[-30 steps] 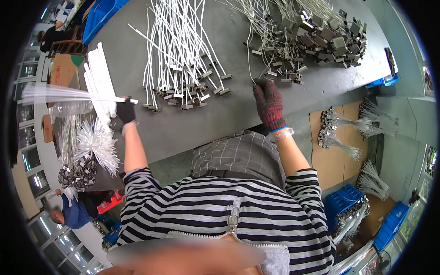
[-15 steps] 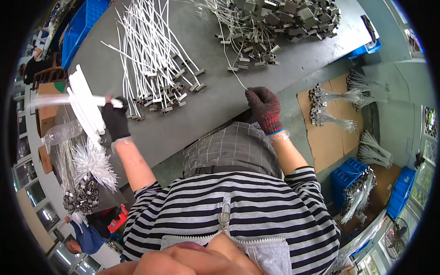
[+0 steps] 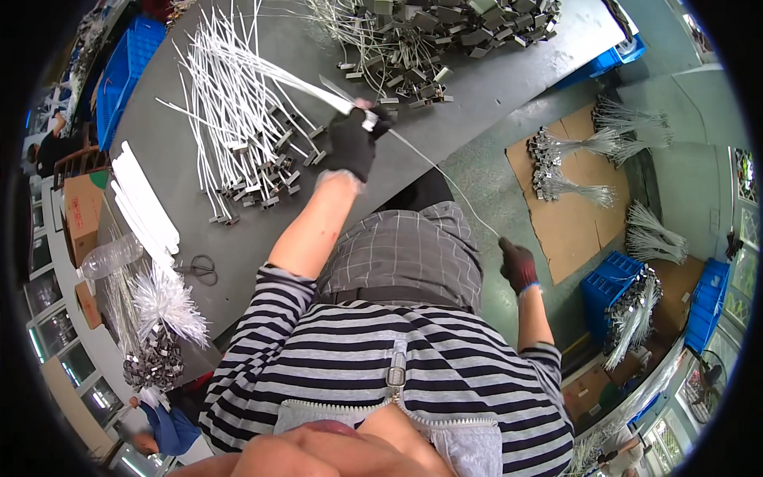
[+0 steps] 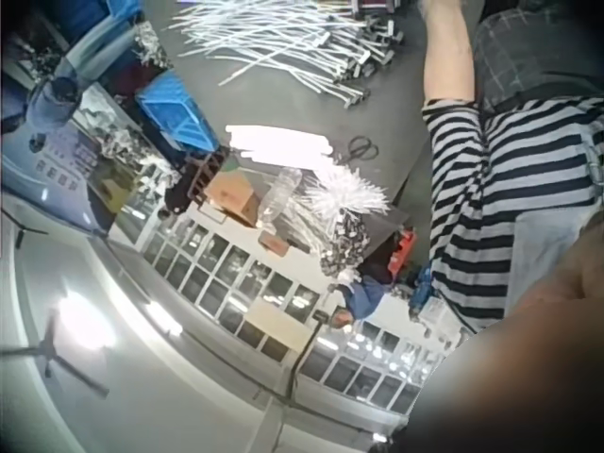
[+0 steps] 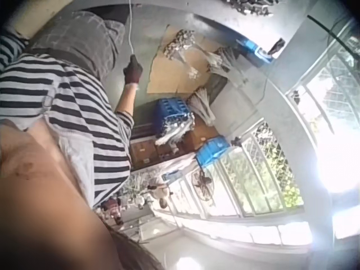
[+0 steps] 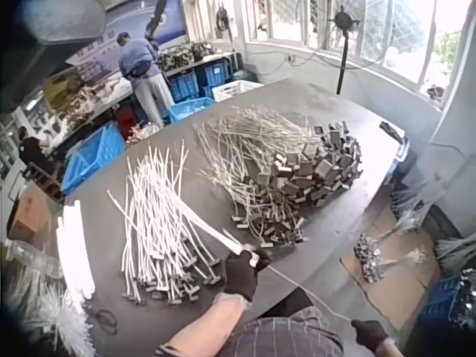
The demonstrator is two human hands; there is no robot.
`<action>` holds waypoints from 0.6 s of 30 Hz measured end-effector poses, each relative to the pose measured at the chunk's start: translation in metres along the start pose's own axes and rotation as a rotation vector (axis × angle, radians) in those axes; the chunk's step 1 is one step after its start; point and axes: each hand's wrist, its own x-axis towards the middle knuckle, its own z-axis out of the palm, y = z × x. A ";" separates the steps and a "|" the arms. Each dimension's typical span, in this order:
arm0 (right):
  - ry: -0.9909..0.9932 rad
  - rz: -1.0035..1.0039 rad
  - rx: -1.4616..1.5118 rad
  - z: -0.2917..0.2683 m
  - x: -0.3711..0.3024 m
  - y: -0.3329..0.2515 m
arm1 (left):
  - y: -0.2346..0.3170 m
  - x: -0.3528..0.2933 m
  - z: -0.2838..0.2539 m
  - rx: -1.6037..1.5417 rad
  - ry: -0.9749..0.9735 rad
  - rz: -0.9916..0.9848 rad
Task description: The person bundles groups of white wires together by hand on a workbench.
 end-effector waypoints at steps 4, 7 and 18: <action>0.204 -0.026 -0.230 -0.021 0.005 0.048 | 0.044 -0.021 -0.003 0.127 0.042 0.268; 0.180 -0.032 -0.297 -0.005 0.015 0.046 | 0.062 -0.020 -0.004 0.167 0.041 0.458; 0.044 -0.048 -0.329 -0.004 0.019 0.016 | 0.100 -0.024 -0.013 0.267 0.054 0.553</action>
